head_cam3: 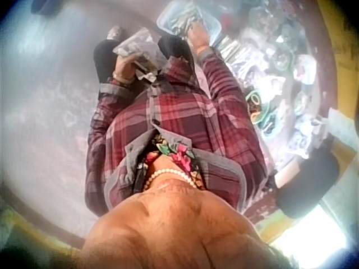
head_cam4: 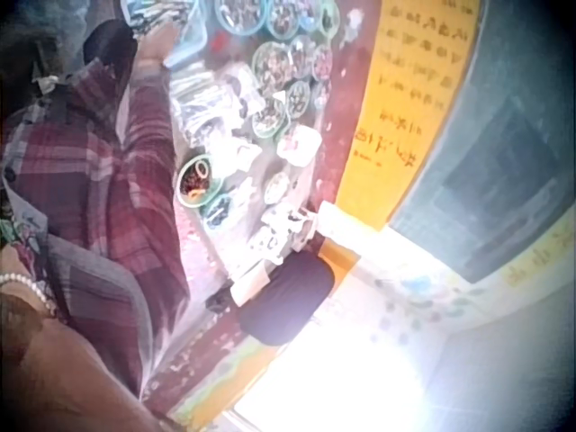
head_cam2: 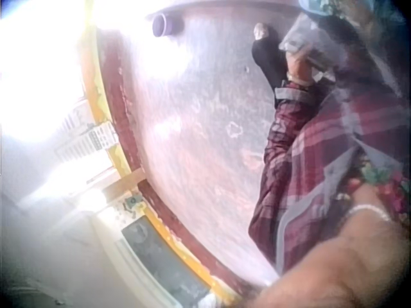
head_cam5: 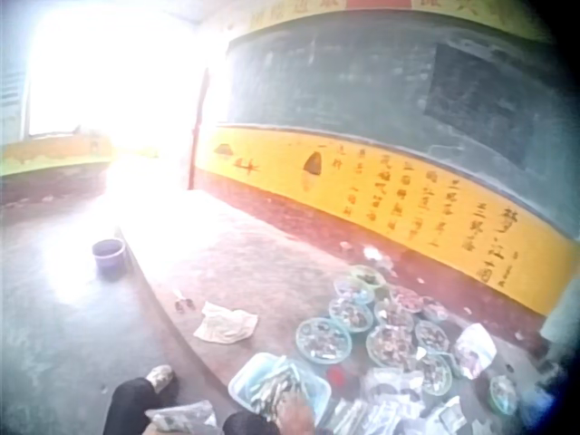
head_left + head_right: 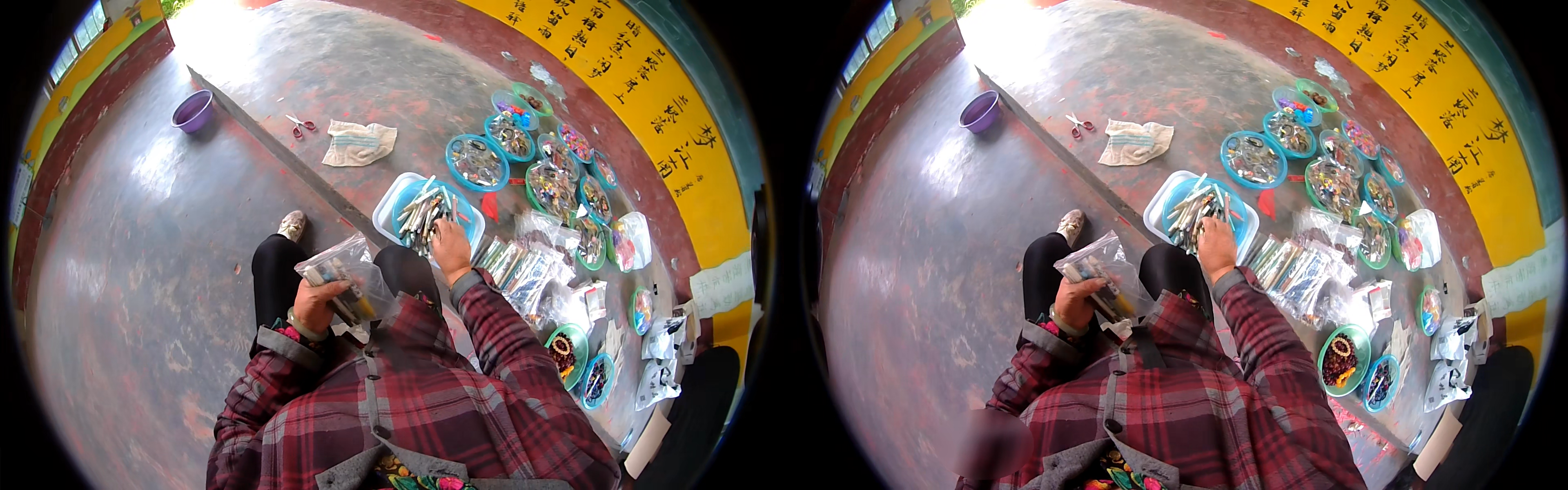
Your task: The person sits on the floor and sorts small, stick-like items from a white plastic container into clear plastic bags. They handle the items one by one, placing them into the bags and occasionally adjusting the contents.
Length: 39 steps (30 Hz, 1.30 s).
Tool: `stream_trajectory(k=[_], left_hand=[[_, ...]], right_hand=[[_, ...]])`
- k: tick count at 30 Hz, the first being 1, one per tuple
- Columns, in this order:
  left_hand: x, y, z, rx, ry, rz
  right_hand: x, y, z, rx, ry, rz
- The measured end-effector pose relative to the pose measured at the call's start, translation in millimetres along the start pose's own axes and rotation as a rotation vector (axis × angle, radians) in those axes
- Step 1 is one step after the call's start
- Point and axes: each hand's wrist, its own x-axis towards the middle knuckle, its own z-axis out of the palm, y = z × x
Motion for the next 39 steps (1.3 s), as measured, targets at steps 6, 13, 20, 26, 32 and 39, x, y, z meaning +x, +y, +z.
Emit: stream_trajectory(k=[6, 13, 20, 26, 32, 39], left_hand=[[0.8, 1.8, 2.1, 0.048, -0.007, -0.033], [0.4, 1.8, 5.7, 0.072, -0.005, -0.029], [-2.3, 3.5, 7.7, 0.062, -0.013, -0.017], [-3.5, 2.7, 9.7, 0.068, 0.005, -0.013], [-6.3, 4.4, 3.9, 0.079, -0.011, -0.039], [-5.3, 3.1, 1.0, 0.043, -0.031, -0.048]], right_hand=[[20.8, 20.7, 15.0, -0.245, -0.225, -0.252], [29.1, 23.0, 4.6, -0.144, -0.234, -0.363], [20.4, -22.5, -74.1, 0.433, 0.072, 0.356], [1.1, -13.3, -104.2, 1.425, 0.112, 0.8], [-24.2, -29.6, -128.2, 1.489, -0.487, 0.829], [-66.0, -75.9, -143.6, 1.185, -1.02, 0.458]])
